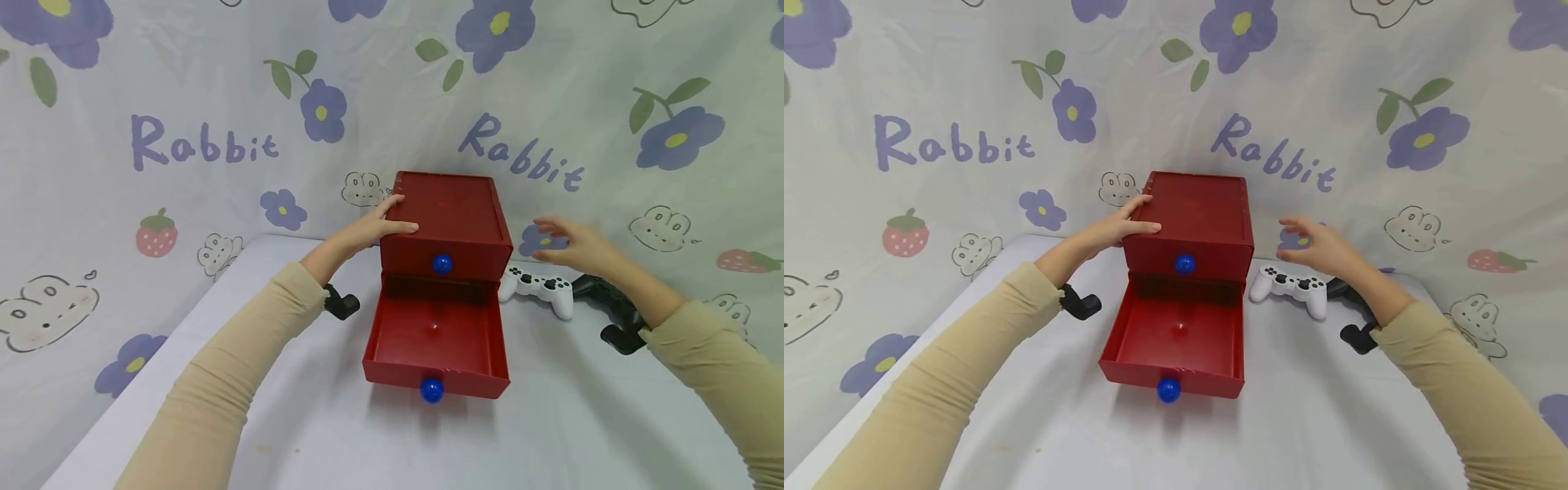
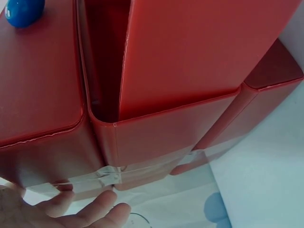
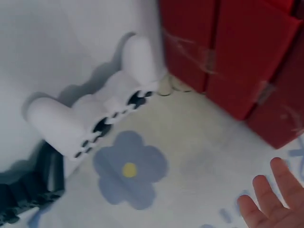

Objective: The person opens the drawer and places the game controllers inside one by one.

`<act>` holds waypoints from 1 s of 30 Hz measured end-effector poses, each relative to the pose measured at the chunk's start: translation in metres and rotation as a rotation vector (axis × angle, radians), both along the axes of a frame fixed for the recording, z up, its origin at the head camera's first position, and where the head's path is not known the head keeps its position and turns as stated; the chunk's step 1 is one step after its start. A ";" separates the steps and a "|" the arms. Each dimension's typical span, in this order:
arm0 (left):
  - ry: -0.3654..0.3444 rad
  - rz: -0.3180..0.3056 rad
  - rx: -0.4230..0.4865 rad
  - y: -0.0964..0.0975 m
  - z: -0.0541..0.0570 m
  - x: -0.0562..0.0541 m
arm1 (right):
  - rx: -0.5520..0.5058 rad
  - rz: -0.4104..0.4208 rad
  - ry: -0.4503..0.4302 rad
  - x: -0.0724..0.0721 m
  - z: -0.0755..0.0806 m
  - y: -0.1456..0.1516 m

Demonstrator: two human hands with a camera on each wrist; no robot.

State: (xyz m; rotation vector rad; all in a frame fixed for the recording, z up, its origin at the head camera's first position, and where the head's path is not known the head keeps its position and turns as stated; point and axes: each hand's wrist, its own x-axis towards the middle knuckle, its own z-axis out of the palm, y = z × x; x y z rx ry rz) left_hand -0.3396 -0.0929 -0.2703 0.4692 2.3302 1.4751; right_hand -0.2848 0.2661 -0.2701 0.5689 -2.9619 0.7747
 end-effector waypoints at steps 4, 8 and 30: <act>0.001 0.003 -0.003 0.000 0.001 0.001 | 0.014 0.011 -0.041 -0.013 -0.018 0.006; 0.001 0.013 -0.003 -0.001 0.000 0.001 | 0.005 0.001 -0.078 -0.024 -0.038 0.011; 0.005 0.001 0.008 0.001 0.001 0.003 | -0.100 -0.046 -0.258 -0.055 -0.125 0.044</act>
